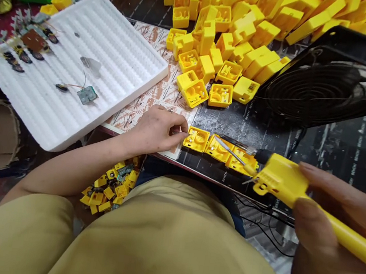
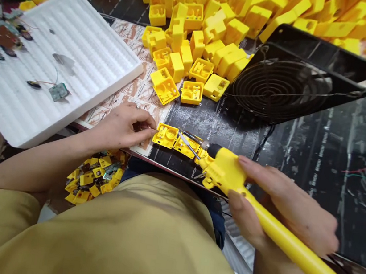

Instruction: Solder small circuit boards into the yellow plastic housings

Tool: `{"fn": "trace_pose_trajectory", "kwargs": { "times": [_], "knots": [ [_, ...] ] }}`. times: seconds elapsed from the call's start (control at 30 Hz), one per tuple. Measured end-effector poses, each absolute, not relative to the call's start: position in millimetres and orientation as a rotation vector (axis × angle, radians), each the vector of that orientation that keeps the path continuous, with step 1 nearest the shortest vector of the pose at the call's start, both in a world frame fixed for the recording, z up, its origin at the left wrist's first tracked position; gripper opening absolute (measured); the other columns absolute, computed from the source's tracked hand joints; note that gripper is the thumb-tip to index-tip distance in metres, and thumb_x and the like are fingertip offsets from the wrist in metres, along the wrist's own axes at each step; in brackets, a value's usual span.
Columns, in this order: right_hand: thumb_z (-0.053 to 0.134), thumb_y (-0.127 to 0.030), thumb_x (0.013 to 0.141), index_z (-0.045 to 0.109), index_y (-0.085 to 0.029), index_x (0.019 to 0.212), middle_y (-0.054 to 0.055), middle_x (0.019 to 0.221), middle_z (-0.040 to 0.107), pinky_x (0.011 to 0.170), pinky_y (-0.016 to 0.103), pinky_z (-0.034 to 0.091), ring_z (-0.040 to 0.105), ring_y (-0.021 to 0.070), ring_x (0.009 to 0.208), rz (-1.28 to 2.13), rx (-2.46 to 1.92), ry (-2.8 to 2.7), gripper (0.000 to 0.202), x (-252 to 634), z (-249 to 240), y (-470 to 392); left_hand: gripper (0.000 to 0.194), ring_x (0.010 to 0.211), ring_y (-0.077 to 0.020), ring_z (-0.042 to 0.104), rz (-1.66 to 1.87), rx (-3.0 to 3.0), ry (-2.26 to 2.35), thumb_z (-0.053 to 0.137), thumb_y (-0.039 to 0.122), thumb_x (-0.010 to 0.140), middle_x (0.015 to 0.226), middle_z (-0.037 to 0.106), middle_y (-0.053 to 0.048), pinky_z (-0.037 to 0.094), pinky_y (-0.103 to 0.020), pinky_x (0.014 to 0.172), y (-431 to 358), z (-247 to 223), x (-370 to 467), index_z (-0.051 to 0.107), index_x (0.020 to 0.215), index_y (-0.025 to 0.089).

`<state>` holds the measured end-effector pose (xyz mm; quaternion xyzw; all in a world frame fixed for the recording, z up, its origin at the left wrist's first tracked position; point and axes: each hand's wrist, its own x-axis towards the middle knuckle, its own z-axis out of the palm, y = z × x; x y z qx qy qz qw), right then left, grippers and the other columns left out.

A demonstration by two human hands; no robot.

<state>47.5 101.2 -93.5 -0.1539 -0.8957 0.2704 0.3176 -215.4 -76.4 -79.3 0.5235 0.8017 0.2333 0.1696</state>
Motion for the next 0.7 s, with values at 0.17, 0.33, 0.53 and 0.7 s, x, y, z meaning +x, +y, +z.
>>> {"fn": "trace_pose_trajectory", "kwargs": {
  "times": [0.17,0.33,0.53,0.7],
  "knots": [
    [0.074,-0.018,0.079,0.055,-0.032,0.133,0.002,0.094,0.070,0.051,0.026,0.054,0.066,0.0149,0.069,0.874,-0.050,-2.311,0.059,31,-83,110,0.013,0.076,-0.0150,0.063,0.698,1.460,2.158,0.061,0.026,0.080,0.078,0.071,-0.003,0.046,-0.030,0.081,-80,-78,-220,0.068,0.075,0.016],
    [0.072,-0.020,0.083,0.059,-0.025,0.117,0.001,0.082,0.069,0.061,0.023,0.059,0.067,0.0126,0.073,0.823,0.195,-2.467,0.036,22,-69,105,0.012,0.087,-0.0196,0.064,0.465,1.520,2.240,0.060,0.024,0.080,0.086,0.072,-0.004,0.038,-0.042,0.098,-73,-71,-215,0.068,0.077,0.016],
    [0.078,-0.016,0.078,0.061,-0.015,0.089,0.004,0.078,0.068,0.067,0.023,0.058,0.065,0.0097,0.072,0.647,0.302,-2.511,0.020,17,-60,98,0.013,0.087,-0.0212,0.064,0.243,1.607,2.232,0.057,0.021,0.079,0.086,0.072,-0.003,0.036,-0.044,0.097,-65,-60,-212,0.069,0.078,0.016],
    [0.078,-0.017,0.078,0.062,-0.013,0.089,0.004,0.077,0.068,0.068,0.023,0.059,0.065,0.0096,0.071,0.573,0.402,-2.458,0.020,7,-58,100,0.013,0.087,-0.0207,0.065,0.205,1.614,2.201,0.057,0.020,0.078,0.083,0.073,-0.001,0.037,-0.042,0.096,-64,-58,-216,0.070,0.077,0.017]
  ]
}}
